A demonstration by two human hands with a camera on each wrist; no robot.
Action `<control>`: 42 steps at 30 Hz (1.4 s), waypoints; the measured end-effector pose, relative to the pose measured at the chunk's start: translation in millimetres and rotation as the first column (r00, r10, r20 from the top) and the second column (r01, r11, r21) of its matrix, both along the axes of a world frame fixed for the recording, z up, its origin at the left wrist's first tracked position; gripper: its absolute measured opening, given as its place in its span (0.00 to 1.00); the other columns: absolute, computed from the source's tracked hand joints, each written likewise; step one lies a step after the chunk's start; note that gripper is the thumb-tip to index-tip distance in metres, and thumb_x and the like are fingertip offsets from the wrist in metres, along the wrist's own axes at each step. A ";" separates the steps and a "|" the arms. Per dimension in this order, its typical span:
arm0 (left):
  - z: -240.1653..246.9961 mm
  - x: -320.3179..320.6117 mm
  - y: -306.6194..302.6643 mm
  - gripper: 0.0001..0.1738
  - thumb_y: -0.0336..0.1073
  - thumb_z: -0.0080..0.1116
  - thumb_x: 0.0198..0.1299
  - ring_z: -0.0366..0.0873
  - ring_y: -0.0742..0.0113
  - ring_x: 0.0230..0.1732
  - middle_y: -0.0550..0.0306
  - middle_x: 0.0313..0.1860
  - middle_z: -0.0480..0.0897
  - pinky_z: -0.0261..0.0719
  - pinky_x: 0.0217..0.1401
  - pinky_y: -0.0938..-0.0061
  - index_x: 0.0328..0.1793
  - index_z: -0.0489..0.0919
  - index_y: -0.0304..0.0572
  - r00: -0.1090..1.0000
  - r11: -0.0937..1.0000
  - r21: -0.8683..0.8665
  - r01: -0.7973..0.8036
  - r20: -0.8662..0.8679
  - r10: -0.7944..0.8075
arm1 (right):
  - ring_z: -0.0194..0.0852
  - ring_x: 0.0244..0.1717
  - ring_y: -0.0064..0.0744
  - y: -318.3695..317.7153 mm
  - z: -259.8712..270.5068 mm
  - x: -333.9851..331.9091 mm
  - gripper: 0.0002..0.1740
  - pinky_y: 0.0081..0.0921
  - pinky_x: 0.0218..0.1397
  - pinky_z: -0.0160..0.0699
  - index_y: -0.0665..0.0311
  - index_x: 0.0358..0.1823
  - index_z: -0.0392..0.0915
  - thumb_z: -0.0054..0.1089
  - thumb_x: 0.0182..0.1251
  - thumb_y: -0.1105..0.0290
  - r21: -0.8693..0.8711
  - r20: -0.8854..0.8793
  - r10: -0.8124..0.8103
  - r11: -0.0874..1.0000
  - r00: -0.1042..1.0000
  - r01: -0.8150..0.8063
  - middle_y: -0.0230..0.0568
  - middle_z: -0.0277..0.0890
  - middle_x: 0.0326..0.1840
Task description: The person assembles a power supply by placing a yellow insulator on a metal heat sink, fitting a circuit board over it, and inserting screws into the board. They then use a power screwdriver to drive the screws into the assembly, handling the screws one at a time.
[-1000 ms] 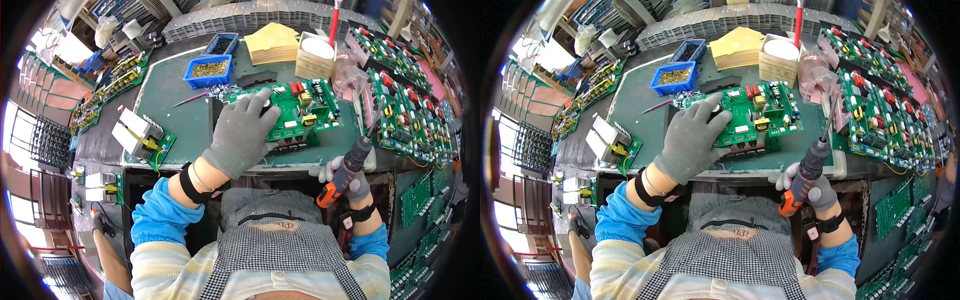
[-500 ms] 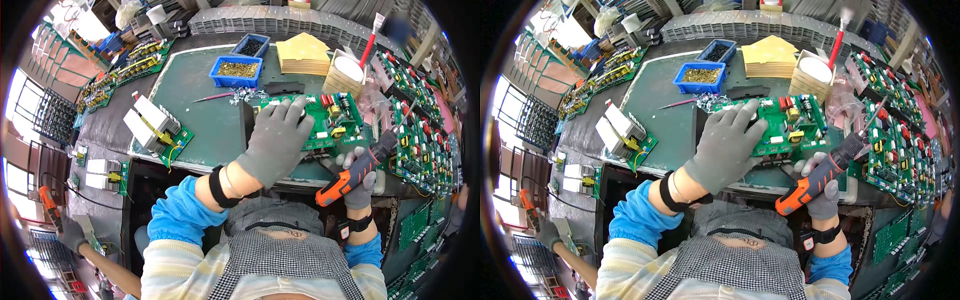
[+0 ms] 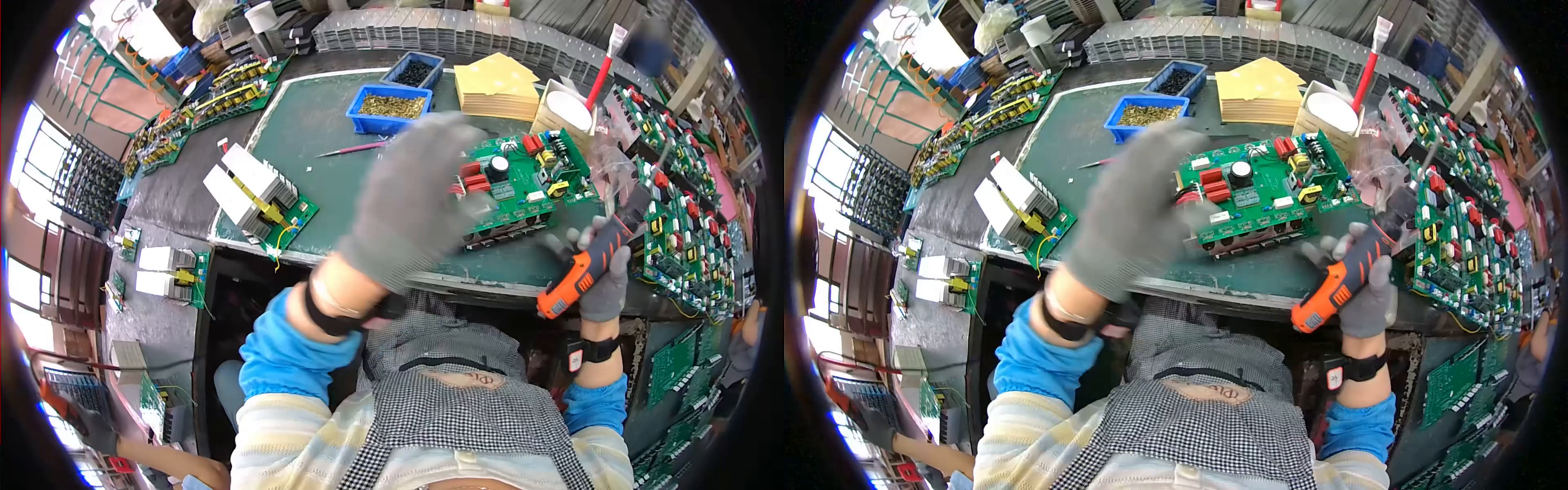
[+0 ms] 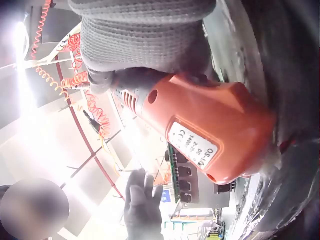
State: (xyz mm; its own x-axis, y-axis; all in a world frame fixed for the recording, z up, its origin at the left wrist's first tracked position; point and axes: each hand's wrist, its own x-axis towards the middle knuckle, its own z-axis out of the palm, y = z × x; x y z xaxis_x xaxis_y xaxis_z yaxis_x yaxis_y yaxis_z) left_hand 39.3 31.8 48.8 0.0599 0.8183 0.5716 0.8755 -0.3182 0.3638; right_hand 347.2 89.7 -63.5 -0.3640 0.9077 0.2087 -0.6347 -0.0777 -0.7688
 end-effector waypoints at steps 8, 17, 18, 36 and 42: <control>-75.7 -143.5 76.2 0.14 0.39 0.62 0.64 0.82 0.45 0.57 0.51 0.56 0.85 0.80 0.60 0.57 0.55 0.87 0.56 0.975 0.767 -0.606 -0.210 -0.185 0.121 | 0.82 0.42 0.36 -20.4 0.4 27.7 0.46 0.39 0.40 0.87 0.58 0.67 0.66 0.51 0.66 0.24 -0.086 0.042 0.050 0.995 0.998 -0.046 0.32 0.76 0.39; -72.0 -135.7 89.2 0.11 0.38 0.63 0.66 0.85 0.58 0.51 0.51 0.48 0.85 0.83 0.56 0.64 0.51 0.86 0.43 0.953 0.772 -0.603 -0.203 0.059 0.297 | 0.71 0.64 0.41 -30.0 40.9 11.9 0.53 0.47 0.72 0.78 0.58 0.84 0.49 0.67 0.68 0.44 -0.069 -0.158 0.042 0.996 0.987 -0.053 0.41 0.70 0.60; -66.5 -139.7 86.7 0.12 0.38 0.62 0.68 0.85 0.60 0.51 0.51 0.48 0.85 0.84 0.54 0.66 0.53 0.85 0.42 0.884 0.810 -0.585 -0.040 0.357 0.302 | 0.71 0.65 0.42 -28.9 41.3 13.0 0.53 0.46 0.72 0.78 0.58 0.84 0.49 0.68 0.67 0.45 -0.020 -0.132 0.062 0.998 0.989 -0.065 0.41 0.70 0.61; 27.2 -79.1 22.5 0.20 0.39 0.57 0.76 0.84 0.72 0.36 0.51 0.45 0.85 0.84 0.36 0.83 0.65 0.75 0.31 0.365 0.779 -0.314 0.543 0.924 0.118 | 0.78 0.55 0.30 -63.4 38.4 -49.1 0.47 0.32 0.61 0.77 0.65 0.84 0.49 0.62 0.69 0.60 0.031 0.539 0.419 0.857 0.730 -0.515 0.45 0.77 0.58; 20.9 -63.2 22.2 0.19 0.37 0.55 0.77 0.86 0.71 0.39 0.50 0.48 0.87 0.85 0.38 0.83 0.66 0.76 0.32 0.363 0.721 -0.341 0.604 0.922 0.132 | 0.77 0.60 0.35 -70.4 34.6 -31.8 0.47 0.33 0.66 0.74 0.67 0.84 0.49 0.62 0.70 0.58 0.158 0.648 0.263 0.872 0.715 -0.464 0.50 0.76 0.63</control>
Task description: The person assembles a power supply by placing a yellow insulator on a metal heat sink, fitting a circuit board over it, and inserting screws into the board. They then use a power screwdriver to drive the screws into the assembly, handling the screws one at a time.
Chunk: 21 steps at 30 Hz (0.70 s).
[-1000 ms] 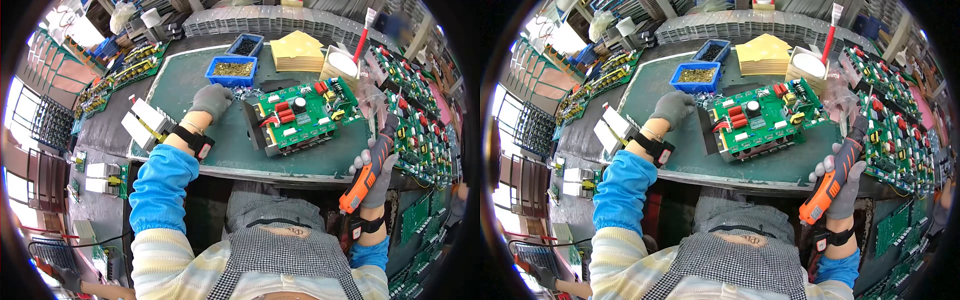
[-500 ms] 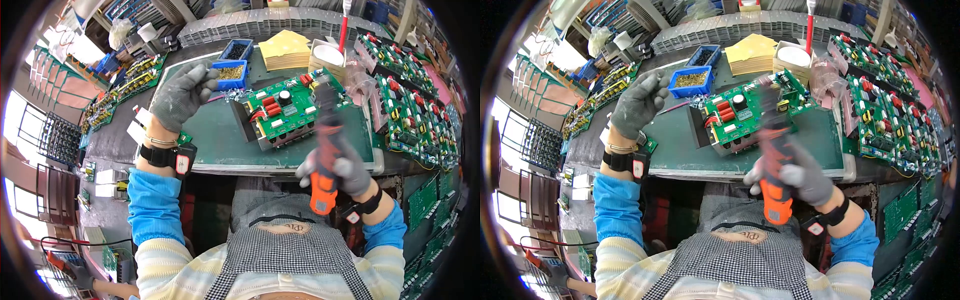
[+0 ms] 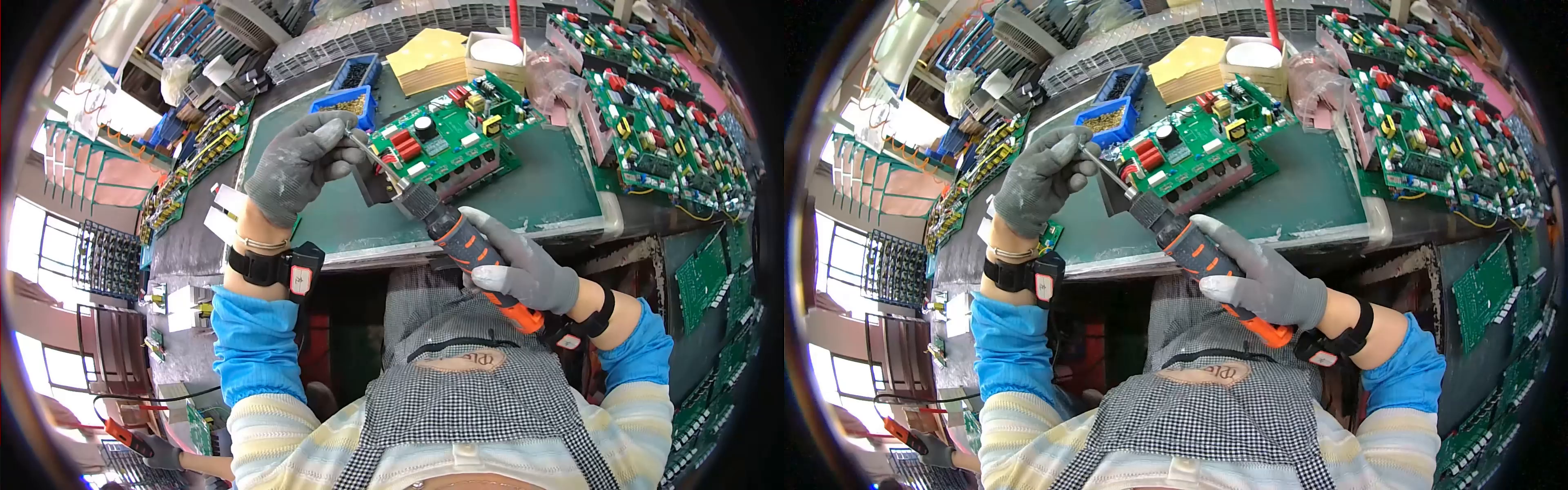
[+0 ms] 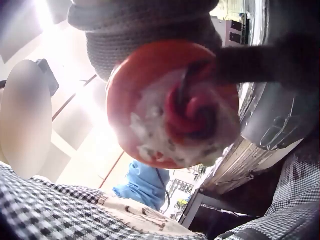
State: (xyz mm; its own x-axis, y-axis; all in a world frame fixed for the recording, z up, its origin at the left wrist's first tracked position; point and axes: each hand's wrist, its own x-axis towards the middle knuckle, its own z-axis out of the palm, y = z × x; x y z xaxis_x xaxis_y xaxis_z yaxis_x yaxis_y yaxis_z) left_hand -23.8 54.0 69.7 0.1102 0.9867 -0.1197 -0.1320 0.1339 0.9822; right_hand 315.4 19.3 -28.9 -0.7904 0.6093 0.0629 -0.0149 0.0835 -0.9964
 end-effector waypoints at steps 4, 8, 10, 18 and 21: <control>6.0 17.8 -1.3 0.18 0.39 0.56 0.77 0.87 0.71 0.39 0.51 0.47 0.88 0.85 0.39 0.83 0.64 0.77 0.33 0.953 0.999 0.043 -0.009 -0.302 0.021 | 0.81 0.56 0.39 -6.6 -3.8 11.5 0.46 0.35 0.63 0.78 0.67 0.84 0.49 0.61 0.71 0.59 -0.091 -0.014 -0.002 0.996 1.000 0.000 0.52 0.79 0.58; 10.8 33.3 -3.2 0.18 0.40 0.56 0.77 0.88 0.71 0.40 0.53 0.47 0.89 0.85 0.40 0.83 0.63 0.79 0.34 0.917 0.997 0.049 0.062 -0.398 -0.037 | 0.83 0.44 0.38 -24.8 -7.7 25.1 0.46 0.39 0.52 0.86 0.62 0.85 0.47 0.60 0.71 0.59 -0.673 -0.434 -0.024 0.674 0.900 -0.306 0.49 0.80 0.43; 10.8 45.3 0.0 0.18 0.40 0.56 0.77 0.88 0.71 0.42 0.54 0.47 0.89 0.85 0.40 0.83 0.64 0.79 0.35 0.901 0.998 0.026 0.059 -0.433 -0.041 | 0.83 0.44 0.37 -25.9 -16.2 27.8 0.47 0.38 0.52 0.85 0.62 0.85 0.47 0.60 0.71 0.58 -0.607 -0.401 -0.017 0.754 0.916 -0.251 0.49 0.80 0.45; 0.2 97.3 2.7 0.27 0.40 0.62 0.73 0.80 0.66 0.63 0.48 0.67 0.81 0.80 0.65 0.70 0.73 0.74 0.34 0.696 0.941 0.332 0.057 -0.689 0.201 | 0.82 0.44 0.35 -46.4 -56.8 65.2 0.46 0.37 0.52 0.84 0.64 0.85 0.50 0.60 0.69 0.60 -0.519 -0.377 -0.204 0.855 0.903 -0.023 0.48 0.79 0.48; -9.0 107.5 -0.9 0.35 0.46 0.71 0.63 0.78 0.51 0.68 0.46 0.73 0.76 0.75 0.72 0.62 0.74 0.74 0.42 0.236 0.889 0.379 0.256 -0.917 0.323 | 0.83 0.45 0.36 -57.2 -70.7 84.0 0.47 0.37 0.51 0.85 0.65 0.85 0.49 0.60 0.68 0.60 -0.550 -0.400 -0.270 0.835 0.876 0.006 0.49 0.79 0.47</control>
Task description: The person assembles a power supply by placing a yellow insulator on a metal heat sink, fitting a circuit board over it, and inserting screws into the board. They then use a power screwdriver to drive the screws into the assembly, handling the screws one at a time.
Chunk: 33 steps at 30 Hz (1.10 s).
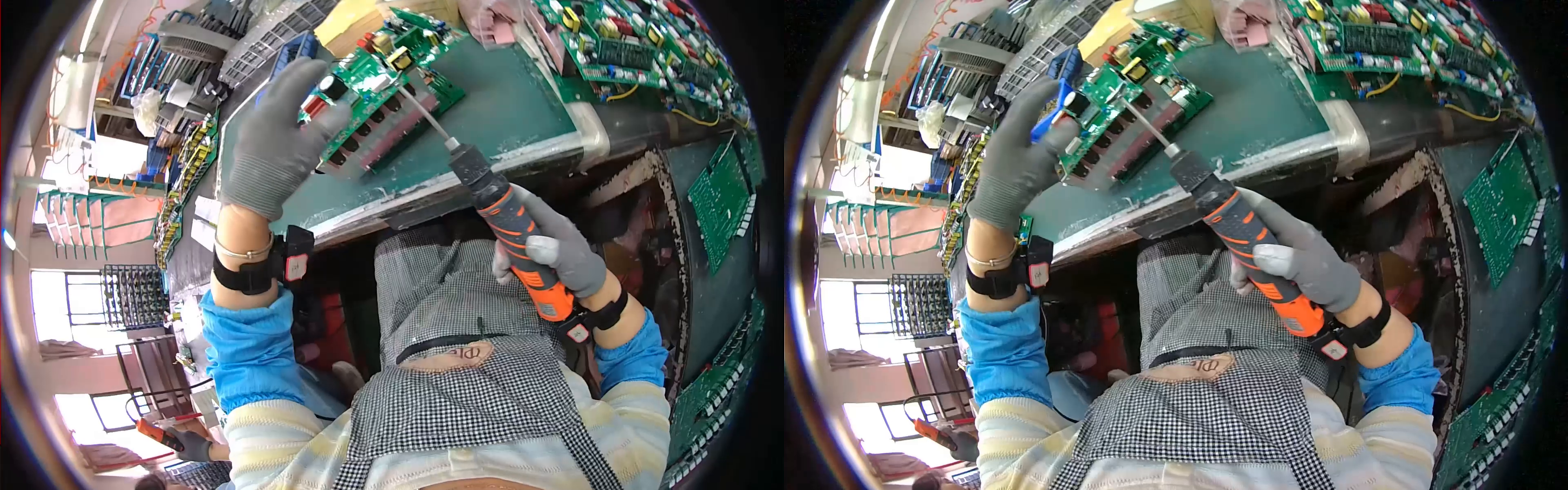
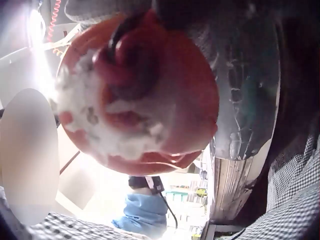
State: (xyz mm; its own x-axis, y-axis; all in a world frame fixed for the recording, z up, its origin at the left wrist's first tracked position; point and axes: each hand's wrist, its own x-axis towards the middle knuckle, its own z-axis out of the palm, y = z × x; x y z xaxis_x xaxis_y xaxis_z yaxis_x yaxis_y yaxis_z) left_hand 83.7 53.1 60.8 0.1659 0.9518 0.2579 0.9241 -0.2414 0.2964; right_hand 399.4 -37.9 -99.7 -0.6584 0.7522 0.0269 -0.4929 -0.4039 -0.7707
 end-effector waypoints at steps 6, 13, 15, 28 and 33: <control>-39.6 1.7 1.9 0.43 0.51 0.78 0.52 0.70 0.39 0.74 0.39 0.78 0.68 0.74 0.72 0.56 0.73 0.76 0.45 0.909 0.988 0.049 0.147 -0.402 -0.115 | 0.82 0.44 0.35 -12.6 -14.6 9.5 0.47 0.37 0.49 0.86 0.65 0.85 0.49 0.59 0.68 0.58 -0.051 0.067 0.048 0.998 0.997 -0.045 0.47 0.79 0.46; -37.9 -1.7 5.6 0.40 0.44 0.81 0.48 0.70 0.44 0.74 0.40 0.77 0.68 0.74 0.72 0.59 0.68 0.80 0.39 0.914 0.977 0.032 0.213 -0.359 -0.188 | 0.79 0.42 0.31 0.1 -8.8 -5.5 0.47 0.35 0.49 0.82 0.67 0.84 0.48 0.57 0.68 0.59 -0.092 0.093 0.128 0.989 0.987 -0.119 0.46 0.78 0.43; -36.9 0.1 5.0 0.38 0.43 0.80 0.49 0.71 0.44 0.74 0.41 0.76 0.68 0.74 0.73 0.60 0.68 0.80 0.39 0.918 0.979 0.027 0.201 -0.353 -0.179 | 0.79 0.42 0.31 3.1 -6.7 -8.7 0.47 0.34 0.49 0.82 0.68 0.84 0.48 0.57 0.68 0.60 -0.078 0.089 0.147 0.987 0.985 -0.140 0.45 0.77 0.42; -45.9 -5.7 7.7 0.34 0.43 0.78 0.54 0.74 0.49 0.72 0.43 0.75 0.71 0.76 0.71 0.62 0.67 0.83 0.41 0.939 0.980 0.079 0.182 -0.311 -0.149 | 0.80 0.39 0.29 3.6 -5.7 -18.6 0.46 0.31 0.46 0.84 0.68 0.83 0.51 0.56 0.67 0.58 -0.017 0.207 0.100 0.995 0.973 -0.098 0.43 0.77 0.41; -48.0 -5.0 7.6 0.31 0.40 0.76 0.56 0.75 0.49 0.71 0.44 0.75 0.72 0.75 0.72 0.62 0.66 0.83 0.41 0.921 0.970 0.134 0.203 -0.362 -0.143 | 0.80 0.39 0.28 3.3 2.9 -18.7 0.45 0.31 0.45 0.84 0.67 0.82 0.54 0.57 0.67 0.57 0.011 0.273 0.080 0.996 0.959 -0.086 0.42 0.77 0.41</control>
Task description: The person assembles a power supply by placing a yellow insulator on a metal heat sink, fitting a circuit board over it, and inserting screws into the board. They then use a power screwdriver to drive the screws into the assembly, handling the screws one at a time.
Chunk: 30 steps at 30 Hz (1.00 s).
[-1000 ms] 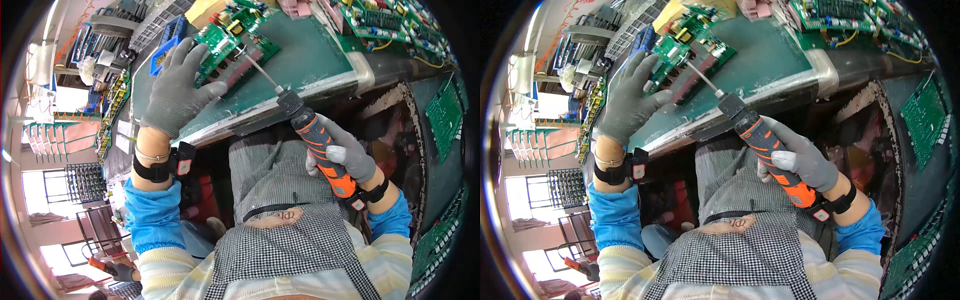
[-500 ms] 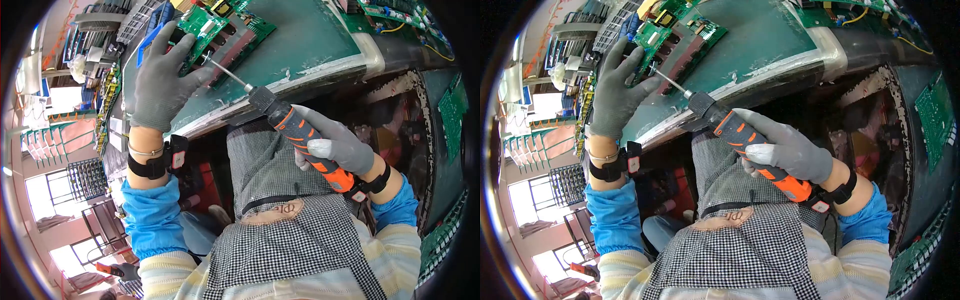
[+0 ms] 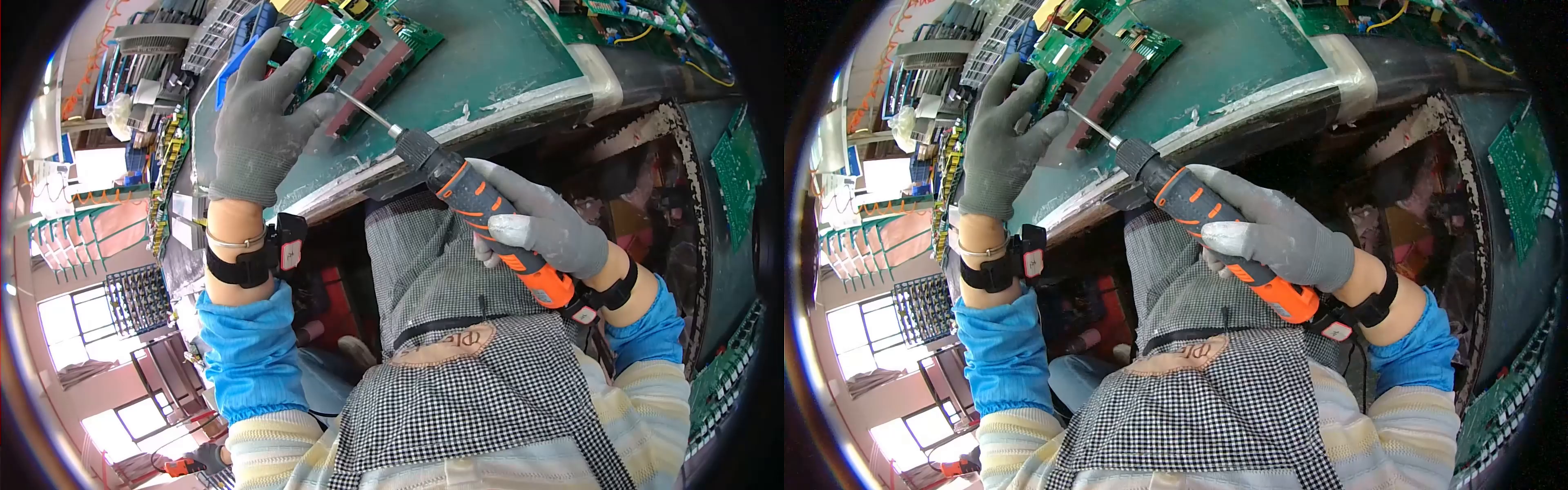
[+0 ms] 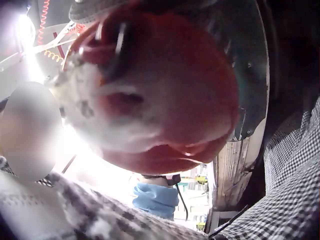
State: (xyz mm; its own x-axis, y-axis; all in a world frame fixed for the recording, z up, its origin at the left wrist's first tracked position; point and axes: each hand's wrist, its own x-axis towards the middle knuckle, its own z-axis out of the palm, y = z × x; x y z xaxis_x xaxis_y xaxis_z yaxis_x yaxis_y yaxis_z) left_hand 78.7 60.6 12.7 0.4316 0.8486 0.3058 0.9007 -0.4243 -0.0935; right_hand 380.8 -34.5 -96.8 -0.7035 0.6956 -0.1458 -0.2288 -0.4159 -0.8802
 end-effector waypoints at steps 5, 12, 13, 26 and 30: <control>-1.0 2.9 -0.7 0.29 0.38 0.74 0.58 0.76 0.48 0.71 0.43 0.75 0.72 0.75 0.72 0.63 0.67 0.83 0.40 1.000 1.000 -0.001 -0.016 0.016 0.016 | 0.81 0.39 0.27 -4.7 23.2 1.7 0.41 0.29 0.44 0.85 0.65 0.81 0.56 0.58 0.70 0.60 -0.098 -0.005 0.001 0.995 1.000 -0.001 0.41 0.77 0.40; -7.9 -2.9 3.2 0.28 0.38 0.71 0.61 0.76 0.50 0.71 0.44 0.76 0.71 0.77 0.70 0.66 0.68 0.82 0.43 0.999 1.000 0.004 -0.017 0.047 0.017 | 0.83 0.40 0.27 -11.7 66.0 2.6 0.35 0.28 0.44 0.88 0.65 0.76 0.63 0.59 0.73 0.59 -0.329 -0.012 -0.004 0.944 1.000 0.000 0.41 0.78 0.44; -9.0 -3.9 4.7 0.28 0.39 0.71 0.61 0.76 0.50 0.71 0.44 0.76 0.71 0.77 0.70 0.66 0.68 0.82 0.43 0.998 1.000 0.002 -0.009 0.067 0.009 | 0.83 0.40 0.27 -12.2 67.2 1.2 0.34 0.27 0.44 0.88 0.65 0.76 0.64 0.59 0.73 0.59 -0.291 0.009 -0.013 0.956 1.000 0.015 0.41 0.78 0.44; -3.5 11.2 -7.6 0.26 0.40 0.69 0.61 0.80 0.49 0.66 0.47 0.76 0.73 0.79 0.68 0.63 0.67 0.83 0.50 0.998 0.994 0.082 -0.066 -0.016 0.067 | 0.80 0.34 0.26 -14.3 80.8 -7.2 0.32 0.29 0.41 0.86 0.67 0.71 0.68 0.59 0.69 0.59 -0.253 0.117 -0.044 0.965 0.992 0.073 0.40 0.79 0.40; -9.8 6.0 -4.6 0.26 0.40 0.68 0.61 0.81 0.49 0.65 0.47 0.75 0.73 0.80 0.66 0.62 0.67 0.83 0.49 0.999 0.994 0.102 -0.032 0.012 0.031 | 0.81 0.33 0.28 -16.5 91.7 -9.4 0.36 0.29 0.39 0.86 0.67 0.73 0.66 0.58 0.69 0.54 -0.296 0.142 -0.057 0.950 0.988 0.097 0.41 0.79 0.37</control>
